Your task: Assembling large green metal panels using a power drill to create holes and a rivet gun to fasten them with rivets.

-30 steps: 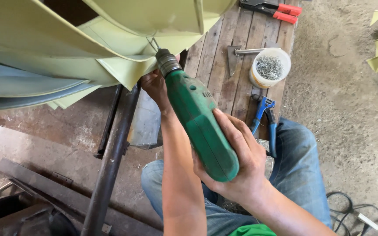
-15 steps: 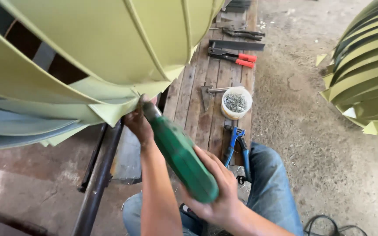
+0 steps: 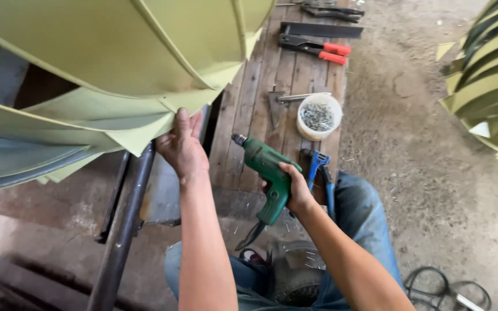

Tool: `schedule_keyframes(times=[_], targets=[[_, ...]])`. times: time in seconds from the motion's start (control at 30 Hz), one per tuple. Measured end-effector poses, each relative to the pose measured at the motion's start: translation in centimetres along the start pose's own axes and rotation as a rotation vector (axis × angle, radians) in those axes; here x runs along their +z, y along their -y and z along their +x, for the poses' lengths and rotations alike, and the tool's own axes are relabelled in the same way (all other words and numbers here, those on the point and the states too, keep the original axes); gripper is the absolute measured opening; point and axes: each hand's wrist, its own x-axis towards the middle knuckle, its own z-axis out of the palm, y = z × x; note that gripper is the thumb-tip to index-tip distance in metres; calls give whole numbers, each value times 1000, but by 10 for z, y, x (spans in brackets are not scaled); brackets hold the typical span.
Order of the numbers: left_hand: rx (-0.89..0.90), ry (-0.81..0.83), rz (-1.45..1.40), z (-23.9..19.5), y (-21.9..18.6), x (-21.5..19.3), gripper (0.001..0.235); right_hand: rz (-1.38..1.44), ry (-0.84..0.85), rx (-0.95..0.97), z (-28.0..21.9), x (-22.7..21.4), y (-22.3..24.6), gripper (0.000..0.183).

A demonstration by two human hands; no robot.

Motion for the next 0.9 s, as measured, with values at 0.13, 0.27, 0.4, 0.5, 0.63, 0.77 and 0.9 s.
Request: schedule_keyframes(times=[0.13,0.27,0.4,0.5,0.63,0.77,0.9], targets=[[-20,-12,21,2,3,-9,35,52,101,9,44,-4,-17,53],[-20,4,-9,0,6,-6,32,94,47,-36,54,-19,-9,57],[-22,34,-25,-2,-3,-3,34,-856,-455,-42,40,-59,-8,71],[-26,8,-6,-3,-2,0,38,-1483,-838,-633,-4,-56,28,64],[-52,-3,-15,-1,-4,-2,39,-1600,-937,-81,-16,-60,41,96],[-69,3,7,-1,-6,-3,41,-1635,-908,-78,-2,-82,32,89],[-79,12,28,-2,-10,0,41,-1520,-904,-182,19,-125,20,92]])
